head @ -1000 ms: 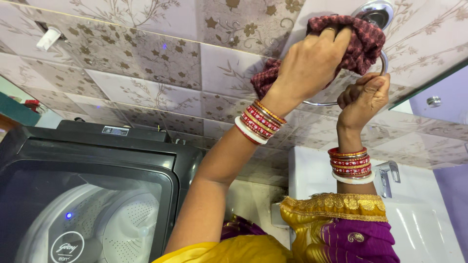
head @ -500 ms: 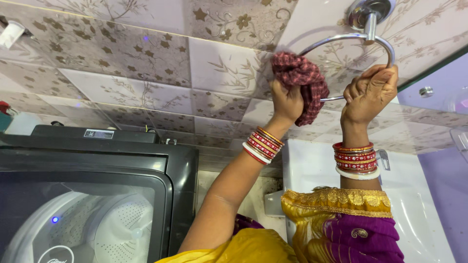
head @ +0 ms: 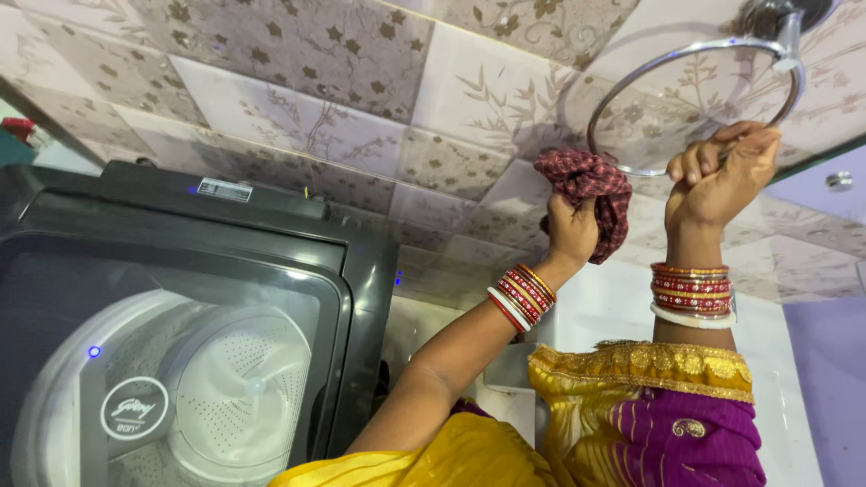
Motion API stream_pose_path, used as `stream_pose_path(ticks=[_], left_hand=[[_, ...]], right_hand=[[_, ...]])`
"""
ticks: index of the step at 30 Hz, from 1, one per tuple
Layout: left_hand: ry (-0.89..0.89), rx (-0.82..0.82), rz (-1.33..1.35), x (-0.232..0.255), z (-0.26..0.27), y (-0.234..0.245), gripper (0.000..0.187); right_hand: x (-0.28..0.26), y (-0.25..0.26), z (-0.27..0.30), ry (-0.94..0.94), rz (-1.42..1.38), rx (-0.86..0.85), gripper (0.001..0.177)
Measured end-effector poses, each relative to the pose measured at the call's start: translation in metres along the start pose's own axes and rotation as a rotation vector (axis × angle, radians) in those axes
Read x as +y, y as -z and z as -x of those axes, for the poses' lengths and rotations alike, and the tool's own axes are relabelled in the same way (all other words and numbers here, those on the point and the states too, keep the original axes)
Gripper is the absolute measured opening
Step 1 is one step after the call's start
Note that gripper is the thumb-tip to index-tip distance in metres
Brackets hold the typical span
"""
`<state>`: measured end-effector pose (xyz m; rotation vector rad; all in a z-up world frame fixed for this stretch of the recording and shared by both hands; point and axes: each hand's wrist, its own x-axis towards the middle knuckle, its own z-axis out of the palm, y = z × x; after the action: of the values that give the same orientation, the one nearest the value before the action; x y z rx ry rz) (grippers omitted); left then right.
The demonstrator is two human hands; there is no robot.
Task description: The person wipes a sink faucet and a wall-mounted towel ring with a cloth, then moves into a second bathroom area to wipe multiple wall-mounted faucets.
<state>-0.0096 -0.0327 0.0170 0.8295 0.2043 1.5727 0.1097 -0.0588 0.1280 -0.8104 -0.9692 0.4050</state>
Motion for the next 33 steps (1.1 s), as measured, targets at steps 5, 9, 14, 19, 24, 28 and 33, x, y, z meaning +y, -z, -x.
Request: stream_pose_path(ticks=[5, 9, 14, 19, 24, 28, 33], left_hand=[[-0.069, 0.028, -0.236, 0.03, 0.066, 0.029, 0.01], [0.038, 0.084, -0.075, 0.051, 0.129, 0.033, 0.012], [0.203, -0.105, -0.519, 0.105, 0.235, 0.041, 0.024], [0.264, -0.205, -0.394, 0.156, 0.341, 0.062, 0.02], [0.184, -0.198, -0.536, 0.217, 0.422, 0.071, 0.026], [0.28, -0.137, -0.549, 0.249, 0.47, 0.066, 0.021], [0.335, -0.094, -0.502, 0.284, 0.502, 0.056, 0.027]], right_hand=[[0.009, 0.031, 0.0, -0.052, -0.066, -0.149, 0.047], [0.003, 0.062, 0.011, -0.163, -0.194, -0.177, 0.046], [-0.092, 0.075, 0.123, -0.342, 0.022, -0.388, 0.048], [-0.185, 0.061, 0.231, -0.573, 0.306, -0.736, 0.042], [-0.215, 0.057, 0.291, -0.719, 0.472, -1.188, 0.045], [-0.229, 0.056, 0.336, -0.679, 0.52, -1.51, 0.051], [-0.252, 0.043, 0.395, -0.717, 0.606, -1.512, 0.052]])
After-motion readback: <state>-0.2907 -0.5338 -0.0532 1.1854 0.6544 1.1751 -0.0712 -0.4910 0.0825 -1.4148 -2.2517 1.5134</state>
